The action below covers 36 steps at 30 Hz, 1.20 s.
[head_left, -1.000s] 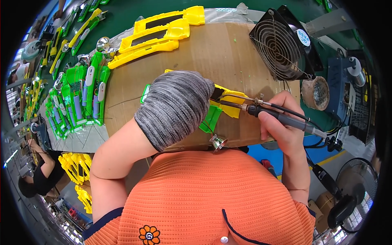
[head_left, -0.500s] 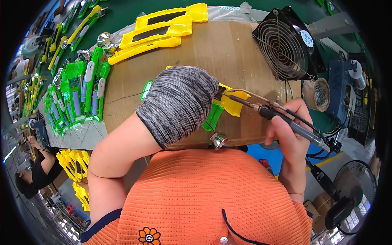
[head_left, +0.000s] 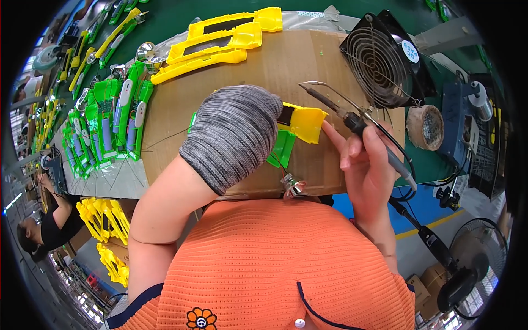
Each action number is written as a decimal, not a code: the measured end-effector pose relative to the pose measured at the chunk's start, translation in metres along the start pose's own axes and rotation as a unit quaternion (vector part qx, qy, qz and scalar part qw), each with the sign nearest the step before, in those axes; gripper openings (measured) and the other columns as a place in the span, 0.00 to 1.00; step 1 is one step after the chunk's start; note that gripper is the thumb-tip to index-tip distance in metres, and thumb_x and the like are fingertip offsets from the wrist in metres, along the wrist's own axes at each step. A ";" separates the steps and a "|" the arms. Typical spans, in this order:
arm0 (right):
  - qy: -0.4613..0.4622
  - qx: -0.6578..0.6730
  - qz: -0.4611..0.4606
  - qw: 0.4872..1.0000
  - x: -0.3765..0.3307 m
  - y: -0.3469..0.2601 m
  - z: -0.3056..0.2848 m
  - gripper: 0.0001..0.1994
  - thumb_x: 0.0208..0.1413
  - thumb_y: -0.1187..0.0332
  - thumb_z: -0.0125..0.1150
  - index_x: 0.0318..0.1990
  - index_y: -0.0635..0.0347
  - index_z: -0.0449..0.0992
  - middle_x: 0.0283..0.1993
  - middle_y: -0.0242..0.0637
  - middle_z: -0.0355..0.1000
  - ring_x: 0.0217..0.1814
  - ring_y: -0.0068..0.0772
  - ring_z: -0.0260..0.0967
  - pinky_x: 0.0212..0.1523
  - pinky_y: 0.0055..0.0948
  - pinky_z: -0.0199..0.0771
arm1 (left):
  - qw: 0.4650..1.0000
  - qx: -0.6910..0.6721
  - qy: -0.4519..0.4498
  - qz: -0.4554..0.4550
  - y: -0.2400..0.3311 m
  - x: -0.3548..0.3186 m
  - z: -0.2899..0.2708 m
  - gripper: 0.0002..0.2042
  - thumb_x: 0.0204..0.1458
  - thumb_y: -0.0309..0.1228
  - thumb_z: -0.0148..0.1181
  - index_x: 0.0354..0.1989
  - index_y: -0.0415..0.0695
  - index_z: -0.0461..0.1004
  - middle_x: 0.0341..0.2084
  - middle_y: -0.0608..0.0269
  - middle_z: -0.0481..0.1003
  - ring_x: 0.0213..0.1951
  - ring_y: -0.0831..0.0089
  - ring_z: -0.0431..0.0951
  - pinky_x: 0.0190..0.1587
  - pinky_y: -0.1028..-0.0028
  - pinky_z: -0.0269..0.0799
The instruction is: Soldering wires to circuit boards and assembling them into plastic housings on a production line.
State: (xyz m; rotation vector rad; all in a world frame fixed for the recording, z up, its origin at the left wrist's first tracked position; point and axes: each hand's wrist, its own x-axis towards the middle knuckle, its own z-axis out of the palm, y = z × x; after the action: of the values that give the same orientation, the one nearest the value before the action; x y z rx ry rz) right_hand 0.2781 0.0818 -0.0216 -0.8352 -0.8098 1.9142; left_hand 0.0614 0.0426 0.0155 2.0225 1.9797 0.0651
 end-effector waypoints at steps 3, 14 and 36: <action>-0.009 0.003 0.005 1.000 0.007 0.002 0.000 0.04 0.66 0.72 0.50 0.42 0.62 0.64 0.21 0.37 0.67 0.21 0.27 0.67 0.64 0.57 0.68 | 0.999 -0.003 0.011 -0.030 -0.002 -0.005 -0.001 0.07 0.52 0.33 0.61 0.33 0.44 0.81 0.26 0.52 0.77 0.33 0.53 0.79 0.40 0.59 0.75; 0.018 -0.029 -0.035 0.999 -0.019 -0.001 -0.010 0.06 0.64 0.72 0.52 0.41 0.62 0.62 0.24 0.39 0.69 0.17 0.26 0.64 0.64 0.54 0.68 | 0.991 0.065 0.094 -0.062 -0.005 -0.060 -0.028 0.12 0.52 0.42 0.67 0.27 0.45 0.80 0.22 0.56 0.75 0.26 0.55 0.76 0.30 0.61 0.69; -0.043 -0.107 0.004 0.993 -0.053 0.021 0.008 0.10 0.61 0.68 0.56 0.41 0.59 0.61 0.18 0.34 0.63 0.14 0.26 0.60 0.68 0.54 0.62 | 0.953 -0.160 0.186 0.175 -0.068 -0.070 0.022 0.07 0.48 0.29 0.67 0.35 0.51 0.80 0.31 0.64 0.77 0.39 0.62 0.78 0.43 0.63 0.72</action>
State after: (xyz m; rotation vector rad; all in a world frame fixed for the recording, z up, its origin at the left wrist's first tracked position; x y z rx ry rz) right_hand 0.2827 0.0238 -0.0215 -0.8889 -1.0816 1.9036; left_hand -0.0023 -0.0309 -0.0102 2.2259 1.6291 0.8459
